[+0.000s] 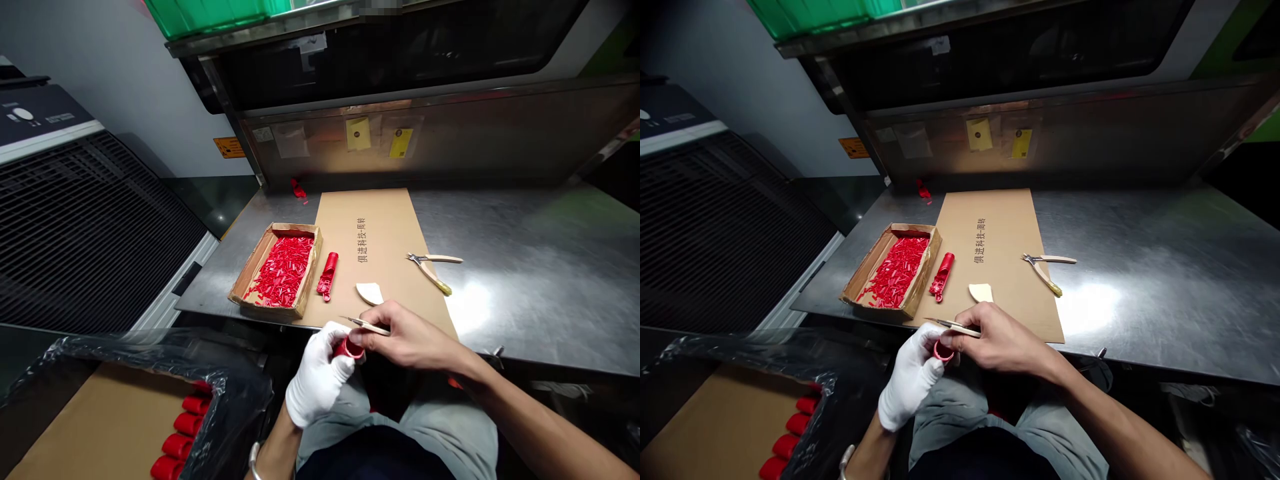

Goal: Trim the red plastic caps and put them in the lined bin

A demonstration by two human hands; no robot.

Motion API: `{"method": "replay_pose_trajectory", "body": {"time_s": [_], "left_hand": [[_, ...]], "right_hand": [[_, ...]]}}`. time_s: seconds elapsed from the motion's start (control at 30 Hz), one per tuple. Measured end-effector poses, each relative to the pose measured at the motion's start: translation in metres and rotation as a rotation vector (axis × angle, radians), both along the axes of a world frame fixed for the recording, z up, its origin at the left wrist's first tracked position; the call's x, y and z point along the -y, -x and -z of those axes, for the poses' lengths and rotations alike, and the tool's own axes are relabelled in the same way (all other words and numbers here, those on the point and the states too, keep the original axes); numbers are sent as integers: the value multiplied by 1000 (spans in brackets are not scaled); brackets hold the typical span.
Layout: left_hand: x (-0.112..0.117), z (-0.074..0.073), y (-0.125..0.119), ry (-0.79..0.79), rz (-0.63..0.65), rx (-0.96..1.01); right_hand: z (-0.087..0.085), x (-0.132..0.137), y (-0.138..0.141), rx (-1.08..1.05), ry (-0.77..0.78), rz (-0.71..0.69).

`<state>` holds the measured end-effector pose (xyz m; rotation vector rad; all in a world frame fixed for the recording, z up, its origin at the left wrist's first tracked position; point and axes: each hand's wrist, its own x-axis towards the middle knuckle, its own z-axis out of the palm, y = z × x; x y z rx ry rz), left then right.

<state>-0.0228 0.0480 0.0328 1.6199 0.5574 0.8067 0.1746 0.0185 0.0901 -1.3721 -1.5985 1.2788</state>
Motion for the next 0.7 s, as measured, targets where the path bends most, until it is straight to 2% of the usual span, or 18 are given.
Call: {"method": "replay_pose_trajectory", "body": {"time_s": [0.07,0.1,0.2,0.27,0.37,0.47,0.53,0.6,0.7], "left_hand": [[-3,-4,1,63,99,14],[-5,-4,0,74,93,34],[-7,-2,-6,31,-80,76],[-8,2,-10,-27,-157,51],[-5,6,-12,-150,-204,-17],[1,7,-12,-293,-296,-174],[5,6,-12,-291,-319,-261],[8,4,-11,-168,-236,-272],[11,-2,-8,100,39,-251]], "right_hand": [[3,0,-1,39,-32,124],[5,0,-1,50,-43,186],[8,5,3,46,-17,254],[7,10,7,11,24,209],[4,15,10,-60,66,127],[4,13,9,-89,121,60],[5,12,6,-92,176,-21],[8,11,1,-87,225,-108],[12,13,-9,-65,265,-181]]}}
